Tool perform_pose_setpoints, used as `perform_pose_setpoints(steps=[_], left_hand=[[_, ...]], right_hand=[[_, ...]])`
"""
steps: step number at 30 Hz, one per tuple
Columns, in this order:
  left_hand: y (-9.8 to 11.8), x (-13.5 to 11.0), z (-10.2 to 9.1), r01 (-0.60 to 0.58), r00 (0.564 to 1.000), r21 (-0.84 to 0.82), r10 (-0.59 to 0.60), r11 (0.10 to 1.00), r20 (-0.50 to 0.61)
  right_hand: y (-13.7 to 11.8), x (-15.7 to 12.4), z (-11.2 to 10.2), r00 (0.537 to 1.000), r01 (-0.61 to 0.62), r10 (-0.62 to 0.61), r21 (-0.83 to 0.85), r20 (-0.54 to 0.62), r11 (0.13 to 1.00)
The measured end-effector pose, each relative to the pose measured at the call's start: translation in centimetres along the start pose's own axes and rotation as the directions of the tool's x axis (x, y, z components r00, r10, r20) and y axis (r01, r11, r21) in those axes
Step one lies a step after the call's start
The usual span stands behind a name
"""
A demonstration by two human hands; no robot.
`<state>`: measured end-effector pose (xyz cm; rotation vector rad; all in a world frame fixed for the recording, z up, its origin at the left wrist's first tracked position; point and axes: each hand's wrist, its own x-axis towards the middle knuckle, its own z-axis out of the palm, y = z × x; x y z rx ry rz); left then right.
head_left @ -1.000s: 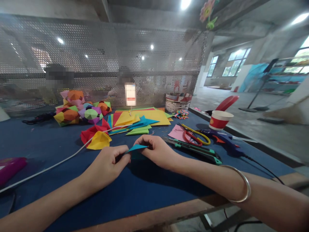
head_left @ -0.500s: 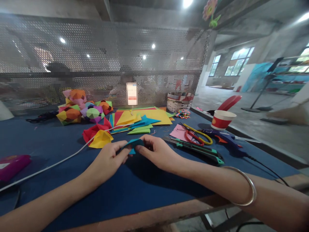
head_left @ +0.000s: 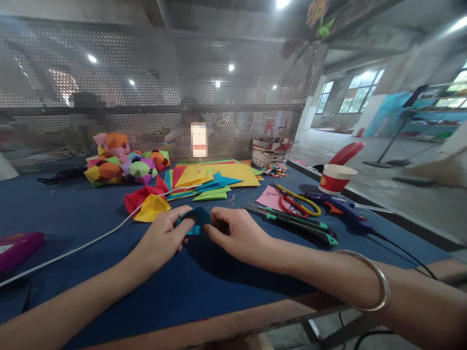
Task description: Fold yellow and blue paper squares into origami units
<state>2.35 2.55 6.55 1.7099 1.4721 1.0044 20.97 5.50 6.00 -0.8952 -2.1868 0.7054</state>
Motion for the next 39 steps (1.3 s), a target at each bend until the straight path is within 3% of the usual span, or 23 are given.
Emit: perform_pose_setpoints(steps=[23,30,39], left_hand=[[0.2,0.1,0.1,0.026,0.998,-0.099,-0.032,0.995,-0.061],[-0.7,0.8,-0.3,0.023,1.0,-0.021,-0.023,1.0,-0.004],[-2.3,1.7,-1.9,-0.084,0.996,0.203,0.081,0.976,0.021]], right_hand=[[0.3,0.1,-0.1,0.993,0.116,-0.114,-0.156,0.021,0.981],[0.7,0.3,-0.1,0.994,0.111,-0.109,-0.209,0.02,0.972],[1.1,0.9,-0.7,0.997,0.061,-0.071,-0.3,-0.024,0.952]])
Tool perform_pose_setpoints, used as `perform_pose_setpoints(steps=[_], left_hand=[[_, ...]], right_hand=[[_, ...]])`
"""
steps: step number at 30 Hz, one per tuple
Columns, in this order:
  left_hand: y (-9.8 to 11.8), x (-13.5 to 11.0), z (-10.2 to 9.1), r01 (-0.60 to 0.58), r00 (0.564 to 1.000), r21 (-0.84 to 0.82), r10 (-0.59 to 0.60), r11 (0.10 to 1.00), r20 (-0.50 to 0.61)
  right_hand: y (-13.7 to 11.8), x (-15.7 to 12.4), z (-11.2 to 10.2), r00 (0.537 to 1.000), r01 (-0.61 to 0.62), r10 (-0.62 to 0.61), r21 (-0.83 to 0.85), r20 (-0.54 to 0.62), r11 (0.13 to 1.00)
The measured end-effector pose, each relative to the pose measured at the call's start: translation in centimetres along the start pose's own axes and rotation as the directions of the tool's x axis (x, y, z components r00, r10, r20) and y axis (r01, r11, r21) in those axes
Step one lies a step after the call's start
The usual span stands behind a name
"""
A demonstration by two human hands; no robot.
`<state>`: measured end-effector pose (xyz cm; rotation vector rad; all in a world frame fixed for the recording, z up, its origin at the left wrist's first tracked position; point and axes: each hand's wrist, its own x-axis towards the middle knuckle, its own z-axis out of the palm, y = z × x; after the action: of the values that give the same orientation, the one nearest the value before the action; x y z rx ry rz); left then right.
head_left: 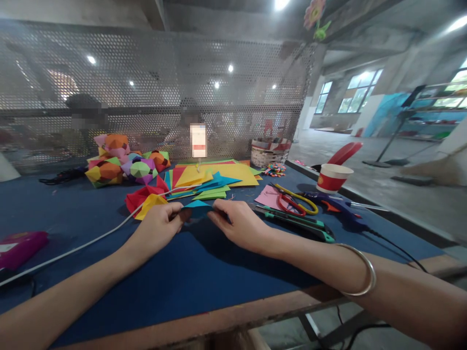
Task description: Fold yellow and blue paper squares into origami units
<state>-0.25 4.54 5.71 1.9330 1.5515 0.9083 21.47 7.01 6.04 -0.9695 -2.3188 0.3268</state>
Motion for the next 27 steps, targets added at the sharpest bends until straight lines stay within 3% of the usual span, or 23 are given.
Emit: perform_pose_setpoints(steps=[11,16,22,27], left_hand=[[-0.2,-0.1,-0.2,-0.1,0.987,0.214,0.124,0.972,-0.104],[0.4,-0.4,-0.4,-0.199,0.946,0.346,0.272,0.917,-0.178],[-0.1,-0.4,-0.7,-0.249,0.867,0.419,0.394,0.873,-0.306],[-0.3,-0.4,-0.6,-0.271,0.865,0.397,0.402,0.877,-0.299]], right_hand=[[0.3,0.0,0.0,1.0,0.003,-0.004,-0.075,-0.011,0.997],[1.0,0.1,0.3,1.0,0.022,-0.023,-0.101,-0.016,0.995],[1.4,0.2,0.2,0.997,0.065,-0.069,-0.109,-0.033,0.992],[1.3,0.0,0.2,0.997,0.069,-0.072,-0.094,-0.03,0.993]])
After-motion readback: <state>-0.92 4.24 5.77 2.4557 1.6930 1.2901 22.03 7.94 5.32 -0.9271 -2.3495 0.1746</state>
